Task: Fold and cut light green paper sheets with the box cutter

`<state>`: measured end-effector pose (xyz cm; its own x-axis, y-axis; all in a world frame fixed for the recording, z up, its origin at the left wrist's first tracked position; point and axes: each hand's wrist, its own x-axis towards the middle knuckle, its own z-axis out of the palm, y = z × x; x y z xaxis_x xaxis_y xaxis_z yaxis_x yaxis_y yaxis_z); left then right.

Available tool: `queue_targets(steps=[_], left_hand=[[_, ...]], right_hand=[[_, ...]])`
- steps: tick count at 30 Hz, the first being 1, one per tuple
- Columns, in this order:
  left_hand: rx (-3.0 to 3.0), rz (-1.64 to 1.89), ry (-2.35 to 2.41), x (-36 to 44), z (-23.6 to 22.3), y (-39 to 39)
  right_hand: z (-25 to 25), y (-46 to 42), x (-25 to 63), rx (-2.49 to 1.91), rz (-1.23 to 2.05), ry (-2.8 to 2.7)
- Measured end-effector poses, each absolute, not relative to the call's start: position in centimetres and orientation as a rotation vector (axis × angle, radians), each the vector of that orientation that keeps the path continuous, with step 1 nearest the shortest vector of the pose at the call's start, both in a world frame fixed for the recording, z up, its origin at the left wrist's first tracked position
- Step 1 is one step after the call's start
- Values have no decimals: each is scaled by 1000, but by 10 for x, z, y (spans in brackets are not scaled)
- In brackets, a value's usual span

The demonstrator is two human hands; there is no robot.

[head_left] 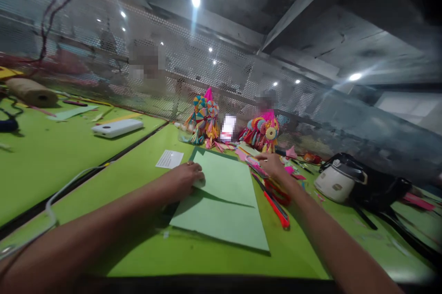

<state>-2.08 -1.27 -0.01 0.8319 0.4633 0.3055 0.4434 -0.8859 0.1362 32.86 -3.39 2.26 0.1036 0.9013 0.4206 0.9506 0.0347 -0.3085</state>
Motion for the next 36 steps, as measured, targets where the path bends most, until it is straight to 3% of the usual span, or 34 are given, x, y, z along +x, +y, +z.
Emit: queue_targets(steps=[5, 10, 16, 26, 36], left_hand=[[2974, 542, 700, -25, 1, -10], [2994, 665, 653, -23, 1, -3], [3002, 926, 595, -22, 9, 1], [2670, 1189, 620, -28, 7, 10], [2714, 1333, 548, -33, 14, 8]], right_hand=[[9, -74, 252, -1526, 180, -2062], [9, -100, 235, -1369, 277, -2145], [5, -103, 250, -1371, 125, -2356], [5, -100, 256, -1458, 194, -2144], [3, -91, 255, -1316, 23, -1974]])
